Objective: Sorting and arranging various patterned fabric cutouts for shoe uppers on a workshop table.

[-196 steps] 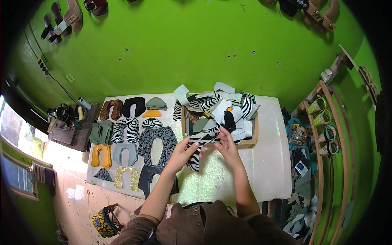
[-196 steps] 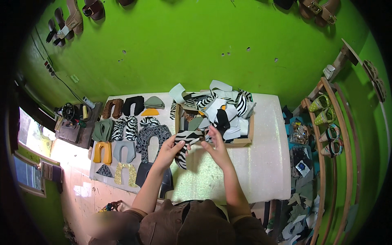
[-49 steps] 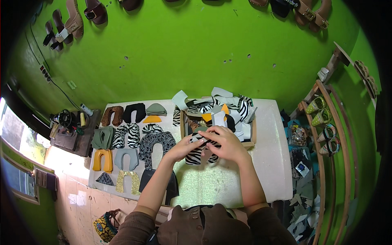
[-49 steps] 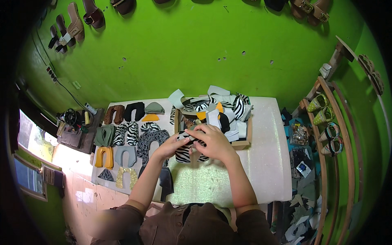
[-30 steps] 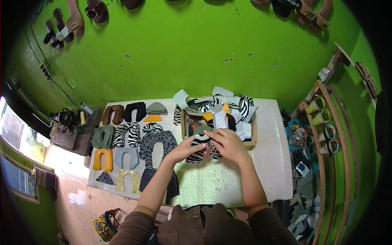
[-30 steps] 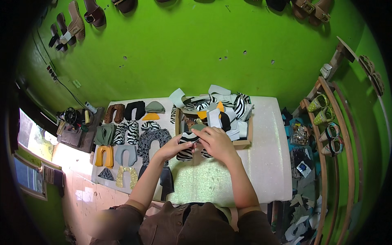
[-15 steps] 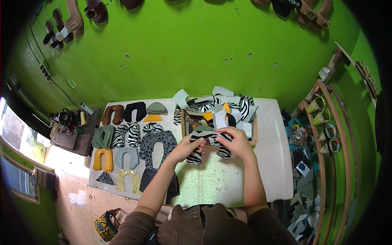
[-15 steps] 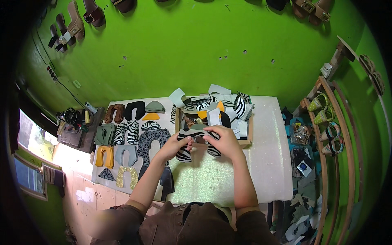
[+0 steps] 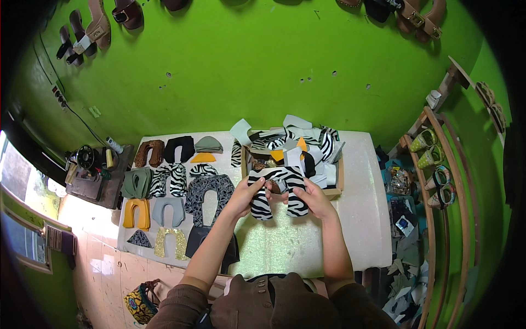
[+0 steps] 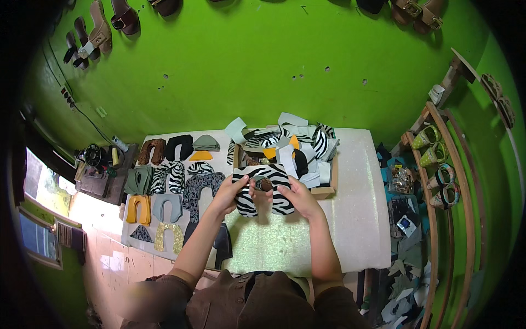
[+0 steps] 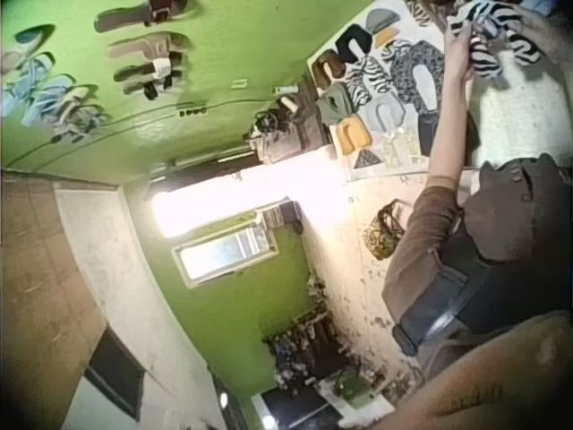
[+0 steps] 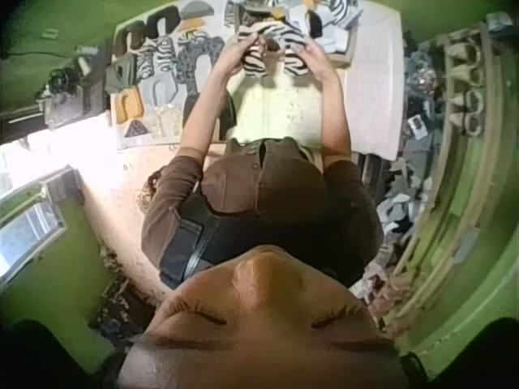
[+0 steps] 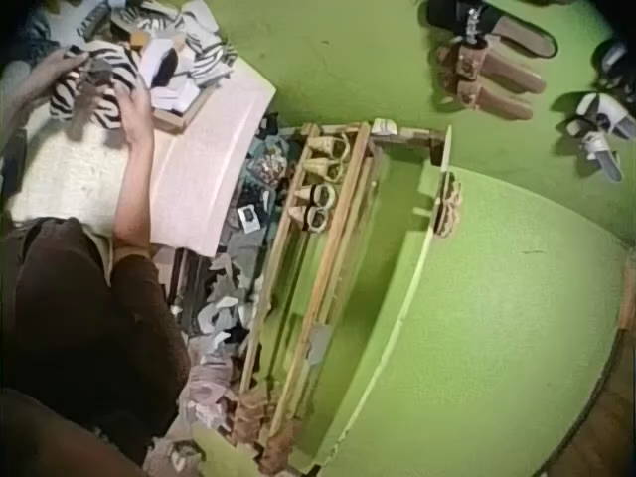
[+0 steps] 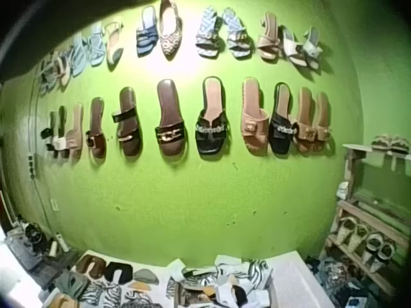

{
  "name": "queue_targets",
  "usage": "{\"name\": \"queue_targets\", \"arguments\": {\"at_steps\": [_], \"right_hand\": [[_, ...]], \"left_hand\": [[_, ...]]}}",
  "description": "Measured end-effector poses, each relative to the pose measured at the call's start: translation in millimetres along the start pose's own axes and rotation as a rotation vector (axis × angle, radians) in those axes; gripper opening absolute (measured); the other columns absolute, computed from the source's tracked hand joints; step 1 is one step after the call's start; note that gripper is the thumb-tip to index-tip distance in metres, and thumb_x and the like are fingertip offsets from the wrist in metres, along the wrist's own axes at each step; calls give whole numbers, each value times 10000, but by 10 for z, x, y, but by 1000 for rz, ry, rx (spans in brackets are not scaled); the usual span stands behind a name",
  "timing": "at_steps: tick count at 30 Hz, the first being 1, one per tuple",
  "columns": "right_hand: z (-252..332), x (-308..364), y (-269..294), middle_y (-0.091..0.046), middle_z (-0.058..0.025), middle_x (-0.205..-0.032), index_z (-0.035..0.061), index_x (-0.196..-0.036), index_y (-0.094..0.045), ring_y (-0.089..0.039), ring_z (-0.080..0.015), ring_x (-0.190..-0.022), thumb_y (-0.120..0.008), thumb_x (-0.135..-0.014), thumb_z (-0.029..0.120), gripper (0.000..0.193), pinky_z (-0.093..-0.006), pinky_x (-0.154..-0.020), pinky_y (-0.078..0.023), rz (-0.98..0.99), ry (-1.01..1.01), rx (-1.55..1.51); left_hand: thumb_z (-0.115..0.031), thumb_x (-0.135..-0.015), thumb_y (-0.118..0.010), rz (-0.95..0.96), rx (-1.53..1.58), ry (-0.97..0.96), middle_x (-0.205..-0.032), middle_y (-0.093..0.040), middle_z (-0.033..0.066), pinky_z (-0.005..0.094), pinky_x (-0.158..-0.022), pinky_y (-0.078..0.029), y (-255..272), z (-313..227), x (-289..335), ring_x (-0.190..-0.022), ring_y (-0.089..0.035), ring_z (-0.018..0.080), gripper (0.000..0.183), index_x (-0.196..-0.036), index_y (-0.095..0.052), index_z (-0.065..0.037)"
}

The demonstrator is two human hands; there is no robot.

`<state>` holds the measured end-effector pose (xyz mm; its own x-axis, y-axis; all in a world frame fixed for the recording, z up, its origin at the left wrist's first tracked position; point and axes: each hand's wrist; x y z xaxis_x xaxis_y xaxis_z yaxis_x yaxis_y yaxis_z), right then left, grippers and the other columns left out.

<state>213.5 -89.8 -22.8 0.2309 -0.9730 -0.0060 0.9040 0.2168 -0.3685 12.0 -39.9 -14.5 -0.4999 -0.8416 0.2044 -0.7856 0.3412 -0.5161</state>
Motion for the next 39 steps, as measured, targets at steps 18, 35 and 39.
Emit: {"name": "queue_targets", "arguments": {"at_steps": [18, 35, 39], "right_hand": [[-381, 0, 56, -615, -37, -841, 9, -1072, -507, -570, -81, -730, -484, -882, 113, 217, -211, -645, -463, -322, -13, 164], [-1020, 86, -478, -573, -43, -947, 10, -1090, -460, -530, -69, -820, -493, -873, 90, 234, -201, -701, -427, -351, -101, 136], [-1131, 59, -750, -579, -56, -959, 7, -1112, -452, -551, -84, -832, -521, -852, 70, 276, -217, -708, -451, -289, -159, 9]], "left_hand": [[-81, -900, -398, -84, 7, 40, -974, -601, 153, 284, -690, -530, 162, 358, 136, -793, -624, 207, 222, -1093, -437, 20], [-65, -854, -509, -321, 0, 65, -858, -614, 41, 195, -596, -474, 858, 714, 888, -721, -595, 84, 250, -1096, -458, -21], [-38, -857, -494, -444, 69, 48, -902, -610, 68, 221, -657, -489, 956, 650, 1084, -768, -601, 113, 260, -1112, -459, 0]]}}
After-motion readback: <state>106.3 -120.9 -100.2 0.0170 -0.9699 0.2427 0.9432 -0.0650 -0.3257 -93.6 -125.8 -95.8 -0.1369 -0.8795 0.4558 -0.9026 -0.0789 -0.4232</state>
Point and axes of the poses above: each hand's wrist, its own x-axis away from the middle knuckle, its own y-axis out of the back of the hand, z = x × y
